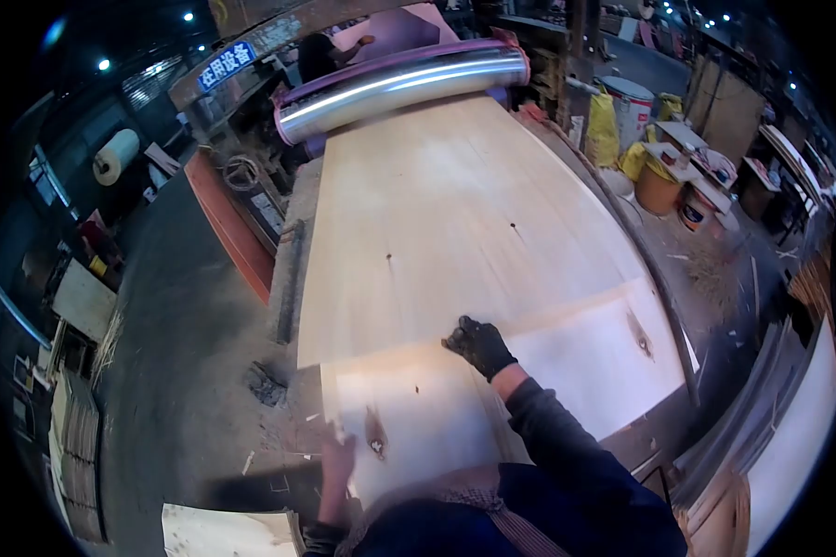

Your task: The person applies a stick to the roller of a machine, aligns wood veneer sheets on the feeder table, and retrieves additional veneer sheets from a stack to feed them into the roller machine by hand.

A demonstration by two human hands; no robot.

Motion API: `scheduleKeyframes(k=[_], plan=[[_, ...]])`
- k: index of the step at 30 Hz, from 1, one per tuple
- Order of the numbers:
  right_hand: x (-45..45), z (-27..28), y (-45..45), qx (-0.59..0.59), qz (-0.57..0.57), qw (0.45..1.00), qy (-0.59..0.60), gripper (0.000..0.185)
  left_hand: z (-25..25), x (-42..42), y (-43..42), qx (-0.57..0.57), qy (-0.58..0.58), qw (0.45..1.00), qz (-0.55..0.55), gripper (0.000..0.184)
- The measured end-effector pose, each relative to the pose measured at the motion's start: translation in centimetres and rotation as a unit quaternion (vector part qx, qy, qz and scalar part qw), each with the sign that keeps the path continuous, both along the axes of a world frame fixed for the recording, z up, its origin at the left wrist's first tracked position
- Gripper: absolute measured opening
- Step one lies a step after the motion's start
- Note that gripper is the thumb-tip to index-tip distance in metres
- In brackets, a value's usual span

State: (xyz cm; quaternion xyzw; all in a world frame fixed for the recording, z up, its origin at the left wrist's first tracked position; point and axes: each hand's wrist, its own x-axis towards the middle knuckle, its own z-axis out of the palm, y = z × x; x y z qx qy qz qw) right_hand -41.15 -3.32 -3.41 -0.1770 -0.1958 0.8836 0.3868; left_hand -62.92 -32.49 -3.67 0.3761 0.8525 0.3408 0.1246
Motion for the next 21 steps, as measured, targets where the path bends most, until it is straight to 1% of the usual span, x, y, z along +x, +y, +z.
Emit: scheduleKeyframes(k=[1, 2, 3, 4, 5, 6, 7, 9, 10, 11, 12, 13, 14, 15, 16, 17, 19, 20, 21], plan=[[-1.1, 0.5, 1.3, 0.002, 0.008, 1.000, 0.002, 0.016, -4.3, -0.9, -0.6, 0.022, -0.090, 0.992, -0.082, 0.063], [-2.1, 0.6, 2.3, -0.014, -0.010, 1.000, -0.006, 0.015, -1.7, 2.2, -0.1, -0.024, -0.032, 0.998, -0.056, 0.066], [-3.0, 0.6, 2.9, -0.030, -0.028, 0.999, -0.016, 0.013, -1.6, 2.7, -0.1, -0.023, -0.032, 0.998, -0.048, 0.066], [-3.7, -1.4, 3.7, -0.021, -0.027, 0.999, 0.031, 0.016, -1.6, 3.0, -0.2, -0.021, -0.038, 0.998, -0.038, 0.068], [-4.1, -1.8, 3.4, -0.019, -0.020, 0.999, 0.031, 0.016, -1.5, 3.1, -0.3, -0.018, -0.045, 0.998, -0.028, 0.069], [-4.2, -2.3, 3.0, -0.024, 0.019, 0.999, -0.020, 0.018, -1.2, 3.0, -0.3, -0.016, -0.046, 0.999, -0.022, 0.069], [-4.1, -2.7, 2.2, -0.029, 0.056, 0.995, -0.072, 0.021, -0.9, 2.7, -0.3, -0.006, -0.107, 0.994, -0.004, 0.066], [-2.6, -3.3, -1.7, -0.035, 0.135, 0.988, -0.073, 0.023, -0.2, 2.3, -0.2, 0.014, -0.229, 0.973, 0.028, 0.061], [-2.1, -6.2, -3.2, -0.071, 0.153, 0.986, 0.006, 0.024, 0.1, 2.4, -0.1, 0.016, -0.231, 0.972, 0.029, 0.061], [-0.7, -5.7, -5.6, -0.022, 0.162, 0.986, -0.020, 0.025, 0.4, 2.5, -0.1, 0.039, -0.248, 0.967, 0.040, 0.057], [0.8, -4.3, -7.8, 0.044, 0.197, 0.977, -0.074, 0.028, 0.9, 2.6, -0.1, 0.061, -0.263, 0.962, 0.051, 0.054], [2.6, -0.8, -10.1, 0.304, 0.191, 0.901, -0.245, 0.032, 1.7, 2.7, -0.1, 0.062, -0.265, 0.961, 0.051, 0.054], [3.9, 0.1, -11.8, 0.344, 0.214, 0.874, -0.270, 0.035, 2.7, 2.8, -0.2, 0.071, -0.237, 0.968, 0.035, 0.054], [5.0, -3.2, -13.1, -0.022, 0.239, 0.970, -0.045, 0.039, 3.5, 2.8, -0.1, 0.079, -0.210, 0.974, 0.019, 0.054], [6.2, -2.7, -14.5, -0.053, 0.253, 0.965, -0.042, 0.039, 4.0, 2.6, -0.1, 0.077, -0.214, 0.974, 0.018, 0.054], [7.4, -2.0, -16.0, -0.085, 0.266, 0.959, -0.039, 0.038, 4.4, 2.5, 0.1, 0.097, -0.268, 0.958, -0.006, 0.055], [9.9, -5.1, -18.1, -0.100, 0.277, 0.955, -0.039, 0.035, 5.0, 2.6, 0.1, 0.138, -0.376, 0.915, -0.051, 0.058], [10.7, -5.7, -19.0, -0.111, 0.290, 0.950, -0.034, 0.033, 5.0, 2.6, 0.2, 0.170, -0.390, 0.904, -0.048, 0.057], [11.7, -6.2, -19.8, -0.083, 0.283, 0.953, -0.063, 0.033, 5.5, 2.5, 0.2, 0.169, -0.396, 0.901, -0.046, 0.057]])
